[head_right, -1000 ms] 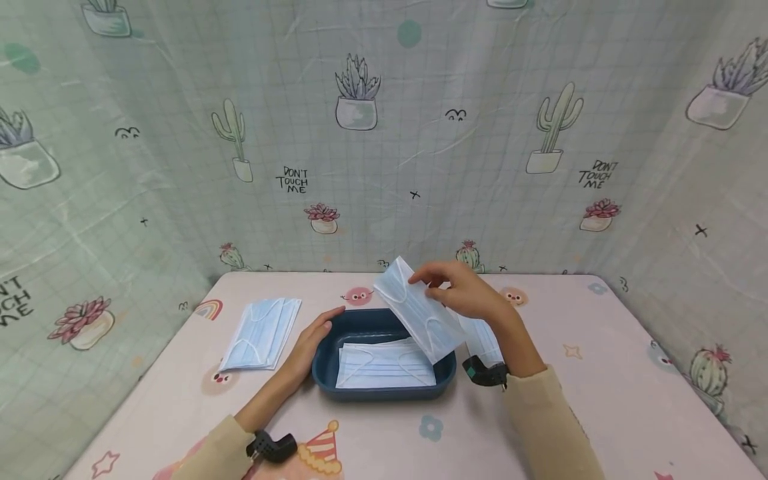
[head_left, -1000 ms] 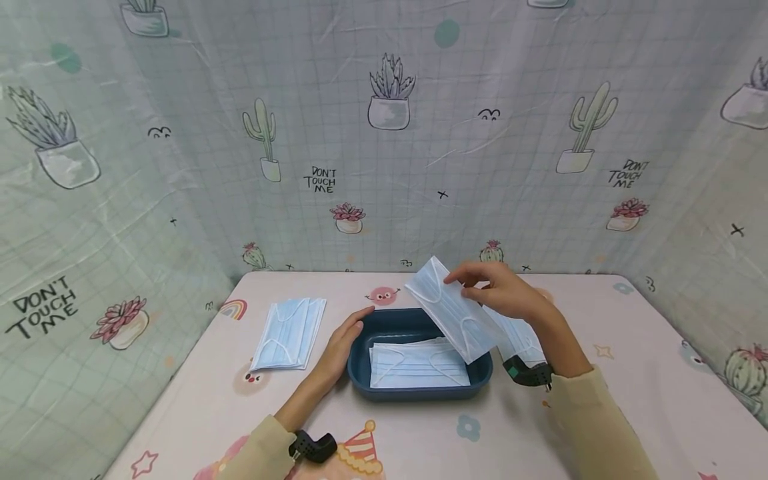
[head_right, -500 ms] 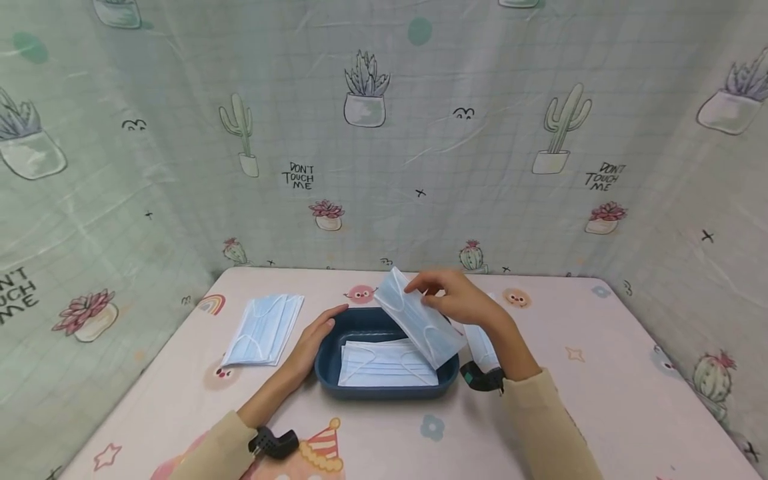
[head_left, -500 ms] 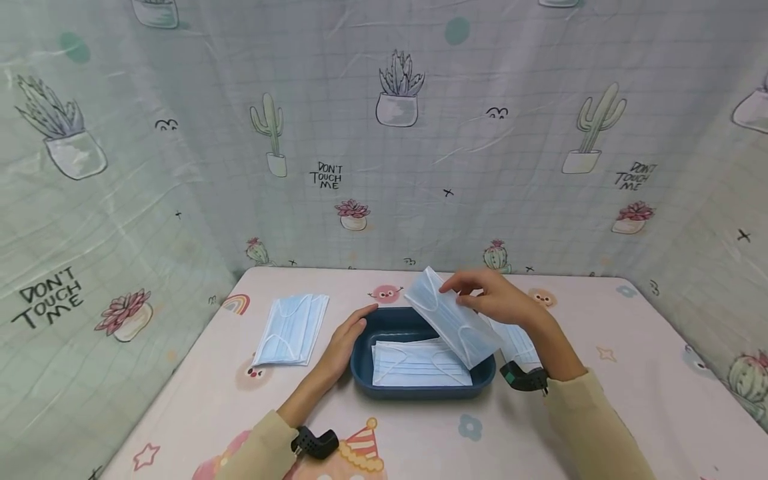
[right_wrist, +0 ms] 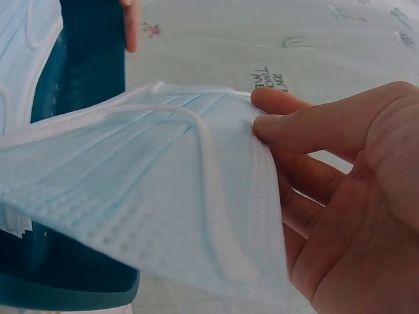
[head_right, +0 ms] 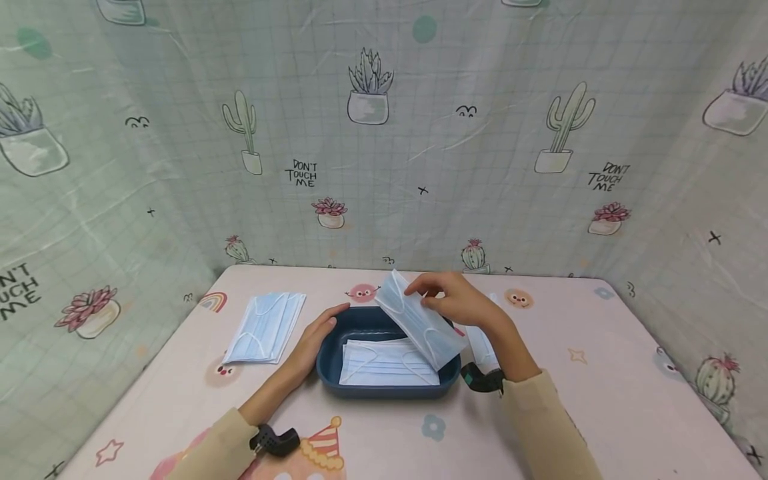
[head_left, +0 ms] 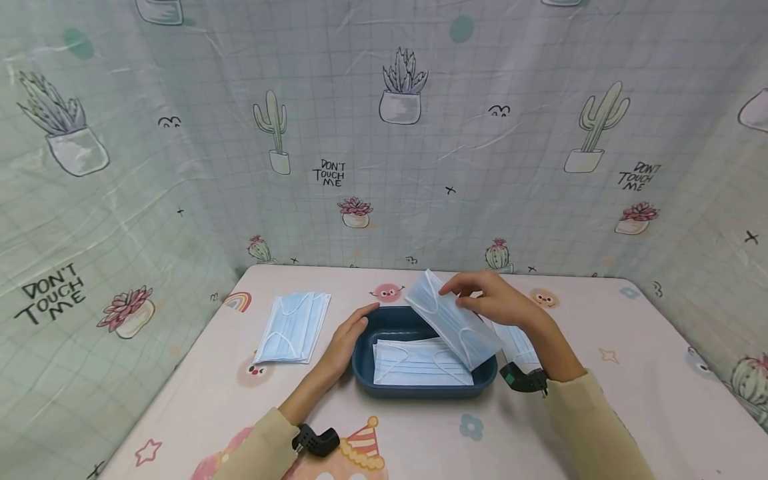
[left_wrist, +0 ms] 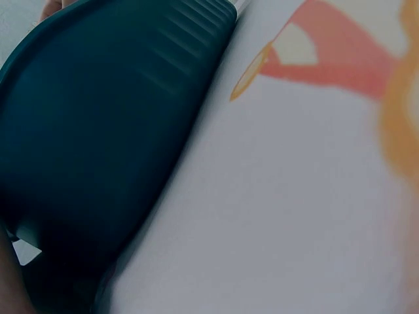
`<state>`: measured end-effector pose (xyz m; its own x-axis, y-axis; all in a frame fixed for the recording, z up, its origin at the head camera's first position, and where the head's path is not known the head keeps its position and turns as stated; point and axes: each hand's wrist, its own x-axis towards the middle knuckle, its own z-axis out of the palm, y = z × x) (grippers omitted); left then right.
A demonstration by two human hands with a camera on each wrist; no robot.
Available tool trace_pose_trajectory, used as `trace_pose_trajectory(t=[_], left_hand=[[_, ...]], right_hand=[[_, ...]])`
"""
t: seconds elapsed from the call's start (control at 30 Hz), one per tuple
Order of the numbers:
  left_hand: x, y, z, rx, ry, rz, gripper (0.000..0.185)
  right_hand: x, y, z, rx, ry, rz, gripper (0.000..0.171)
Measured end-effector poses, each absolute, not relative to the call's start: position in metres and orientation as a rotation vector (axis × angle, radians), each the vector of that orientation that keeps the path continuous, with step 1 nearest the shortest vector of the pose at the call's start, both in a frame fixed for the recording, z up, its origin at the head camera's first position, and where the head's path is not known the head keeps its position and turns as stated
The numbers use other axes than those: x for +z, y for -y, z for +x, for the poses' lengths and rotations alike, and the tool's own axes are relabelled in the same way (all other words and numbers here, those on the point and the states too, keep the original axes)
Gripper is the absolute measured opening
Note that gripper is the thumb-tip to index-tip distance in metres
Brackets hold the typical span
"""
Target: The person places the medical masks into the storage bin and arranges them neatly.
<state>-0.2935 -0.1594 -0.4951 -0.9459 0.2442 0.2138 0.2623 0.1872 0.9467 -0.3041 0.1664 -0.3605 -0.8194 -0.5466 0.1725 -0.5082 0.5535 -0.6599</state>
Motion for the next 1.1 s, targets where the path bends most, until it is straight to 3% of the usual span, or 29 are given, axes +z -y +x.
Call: trace_pose_trajectory(t=[1.1], left_hand=[[-0.4941, 0.1593, -0.2933, -1.942, 2.409, -0.51, 0.043]], right_hand=[[-0.3694, -0.1627, -0.3093, -1.116, -2.681, -0.93, 0.029]])
